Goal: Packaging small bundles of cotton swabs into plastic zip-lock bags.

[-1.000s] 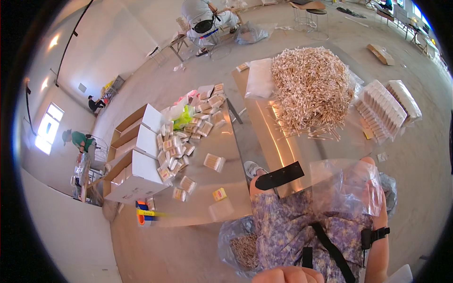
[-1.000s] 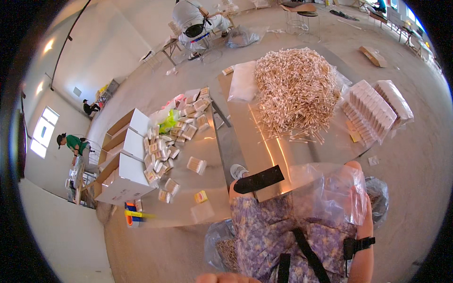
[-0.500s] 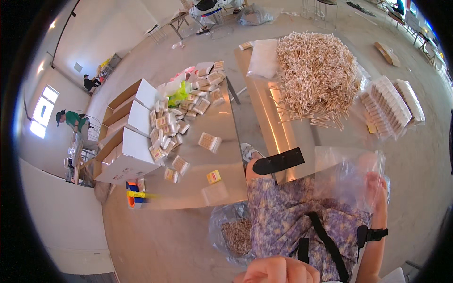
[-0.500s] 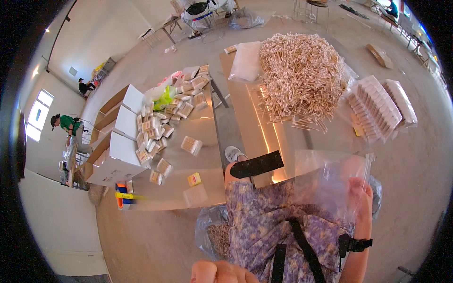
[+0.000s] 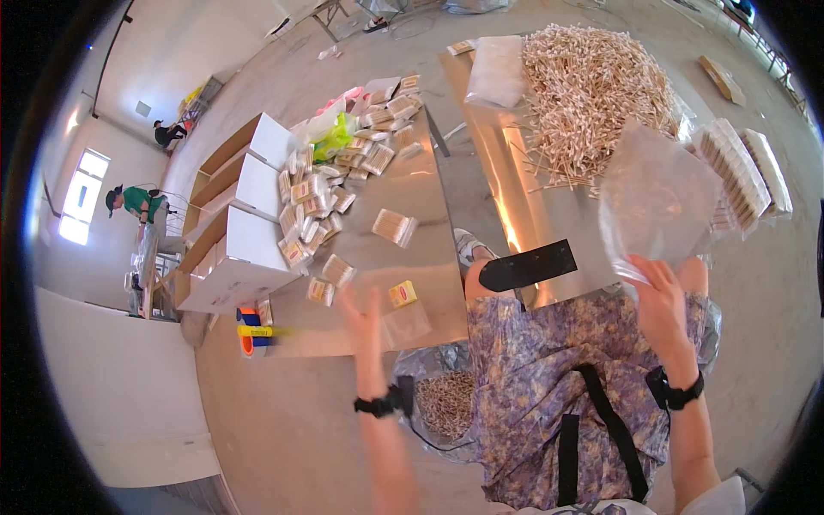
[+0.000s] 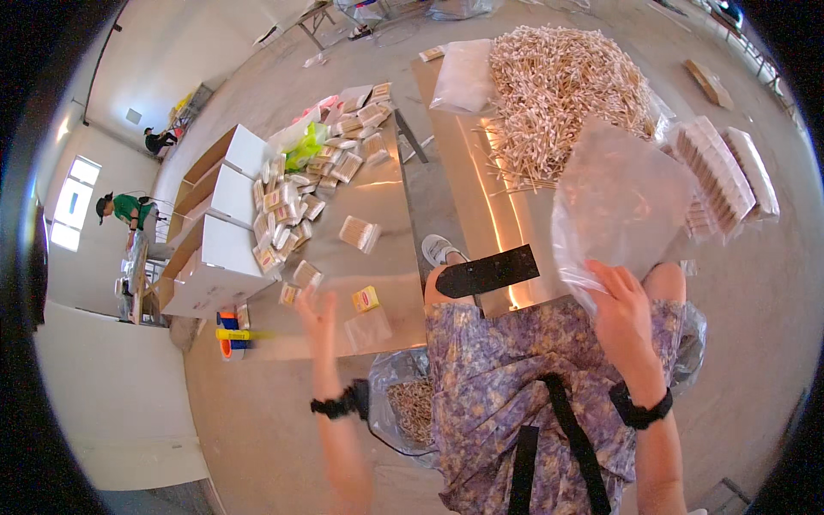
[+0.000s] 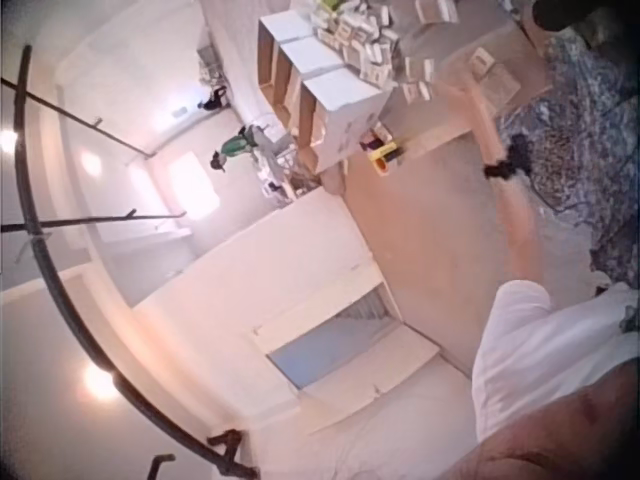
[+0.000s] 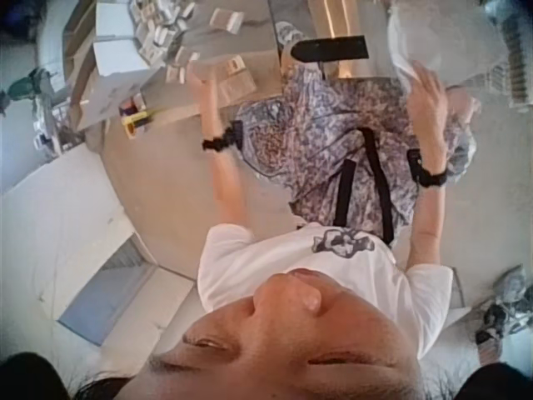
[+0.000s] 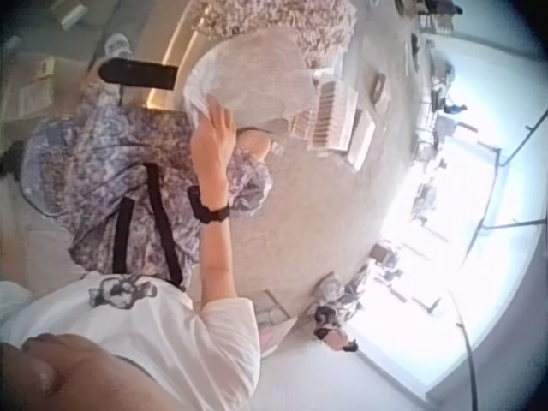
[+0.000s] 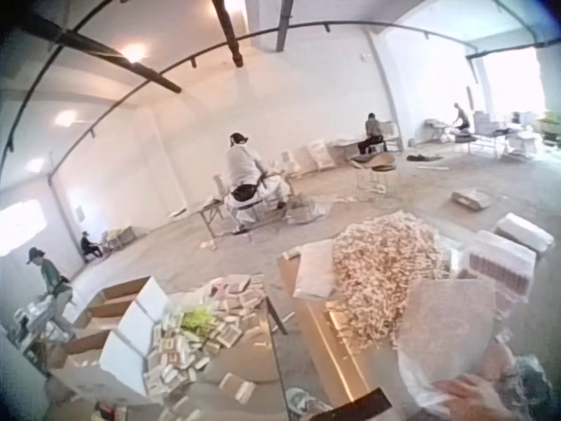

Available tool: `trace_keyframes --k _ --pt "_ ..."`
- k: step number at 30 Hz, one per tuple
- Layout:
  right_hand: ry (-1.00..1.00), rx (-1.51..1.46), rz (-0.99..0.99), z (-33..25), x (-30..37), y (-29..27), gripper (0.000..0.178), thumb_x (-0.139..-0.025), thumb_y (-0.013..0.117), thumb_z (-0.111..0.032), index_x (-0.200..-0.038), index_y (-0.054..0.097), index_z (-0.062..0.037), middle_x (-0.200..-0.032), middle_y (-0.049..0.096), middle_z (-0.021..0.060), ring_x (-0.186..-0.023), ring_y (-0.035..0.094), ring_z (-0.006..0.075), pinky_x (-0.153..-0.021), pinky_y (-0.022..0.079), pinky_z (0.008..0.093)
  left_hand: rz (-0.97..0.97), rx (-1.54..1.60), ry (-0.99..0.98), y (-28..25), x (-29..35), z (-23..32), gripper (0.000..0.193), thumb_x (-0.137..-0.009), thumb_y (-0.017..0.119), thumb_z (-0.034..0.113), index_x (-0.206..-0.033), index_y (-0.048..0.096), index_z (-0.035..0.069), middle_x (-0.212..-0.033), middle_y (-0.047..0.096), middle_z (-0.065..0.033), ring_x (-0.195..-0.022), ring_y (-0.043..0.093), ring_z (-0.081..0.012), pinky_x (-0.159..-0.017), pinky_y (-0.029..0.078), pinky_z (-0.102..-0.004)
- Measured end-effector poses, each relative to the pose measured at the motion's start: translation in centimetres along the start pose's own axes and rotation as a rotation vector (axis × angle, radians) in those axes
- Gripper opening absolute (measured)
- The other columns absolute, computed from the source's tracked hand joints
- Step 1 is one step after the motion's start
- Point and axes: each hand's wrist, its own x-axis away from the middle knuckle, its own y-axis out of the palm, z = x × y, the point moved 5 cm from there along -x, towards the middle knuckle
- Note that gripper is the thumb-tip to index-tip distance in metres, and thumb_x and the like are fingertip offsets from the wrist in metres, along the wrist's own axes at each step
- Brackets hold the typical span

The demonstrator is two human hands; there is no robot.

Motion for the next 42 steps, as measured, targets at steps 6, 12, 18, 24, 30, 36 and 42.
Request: trace_keyframes --k 6,12,18,24,30,36,42 --pt "-0.034 0.201 -0.287 2.1 1.2 6.3 0.021 -0.073 0.056 0.0 -0.092 0.065 0.0032 -0.127 0.053 0.0149 -0.114 0.05 0.0303 -0.097 0.043 0.0403 -0.037 -0.417 -0.204 -2.4 -7.9 -12.2 0.071 -0.08 0.071 0.044 -0.127 0.049 -0.005 -0.135 0.044 -0.0257 -0.124 0.042 -0.0396 -0.104 0.034 -0.0477" --pt "0.006 0.126 -0.378 1.5 2.0 7.7 0.021 -0.076 0.054 0.0 -0.095 0.063 0.0034 -0.128 0.053 0.0144 -0.117 0.049 0.0311 -0.099 0.041 0.0408 -0.131 -0.449 0.015 3.9 -7.9 -9.6 0.065 -0.077 0.072 0.041 -0.124 0.054 -0.001 -0.125 0.052 -0.0265 -0.124 0.042 -0.0408 -0.104 0.034 -0.0478" --pt "0.071 0.041 -0.366 0.6 1.7 6.2 0.019 -0.077 0.056 0.0 -0.094 0.062 0.0037 -0.128 0.052 0.0147 -0.114 0.051 0.033 -0.099 0.041 0.0413 -0.357 -0.256 0.112 9.4 -8.0 -4.3 0.048 -0.073 0.073 0.024 -0.115 0.06 0.003 -0.126 0.053 -0.0217 -0.123 0.043 -0.0405 -0.105 0.034 -0.0458" --pt "0.125 0.01 -0.337 0.8 1.7 5.0 0.015 -0.075 0.058 0.001 -0.09 0.061 0.0039 -0.128 0.052 0.0154 -0.11 0.053 0.0347 -0.098 0.042 0.0417 -0.247 -0.312 -0.097 9.9 -8.8 -5.4 0.05 -0.07 0.074 0.012 -0.115 0.055 0.002 -0.121 0.054 -0.0219 -0.119 0.047 -0.0369 -0.1 0.038 -0.0435" --pt "0.055 -0.105 -0.27 -0.8 1.2 4.9 0.014 -0.076 0.058 0.002 -0.089 0.06 0.0046 -0.126 0.053 0.0155 -0.104 0.055 0.0359 -0.092 0.044 0.0425 0.109 0.005 -0.375 2.2 -9.8 -12.2 0.055 -0.071 0.078 0.012 -0.116 0.051 -0.001 -0.107 0.06 -0.013 -0.095 0.059 -0.0263 -0.086 0.046 -0.0351" --pt "0.159 -0.095 -0.193 1.6 2.5 4.5 0.019 -0.076 0.061 -0.001 -0.094 0.06 0.0016 -0.12 0.056 0.0153 -0.099 0.057 0.0346 -0.089 0.046 0.0424 -0.248 0.69 -0.475 6.4 -3.0 4.0 0.031 -0.085 0.068 0.016 -0.112 0.056 0.007 -0.104 0.06 -0.0026 -0.091 0.055 -0.0083 -0.073 0.044 -0.0254" --pt "0.15 -0.086 -0.028 0.3 2.1 2.9 0.027 -0.075 0.065 -0.009 -0.101 0.06 -0.0044 -0.108 0.058 0.0134 -0.097 0.059 0.0302 -0.085 0.047 0.0401 -0.879 0.858 -0.368 7.5 9.0 20.8 0.02 -0.087 0.069 0.012 -0.101 0.06 0.002 -0.102 0.062 -0.0045 -0.096 0.059 -0.012 -0.089 0.046 -0.0286"
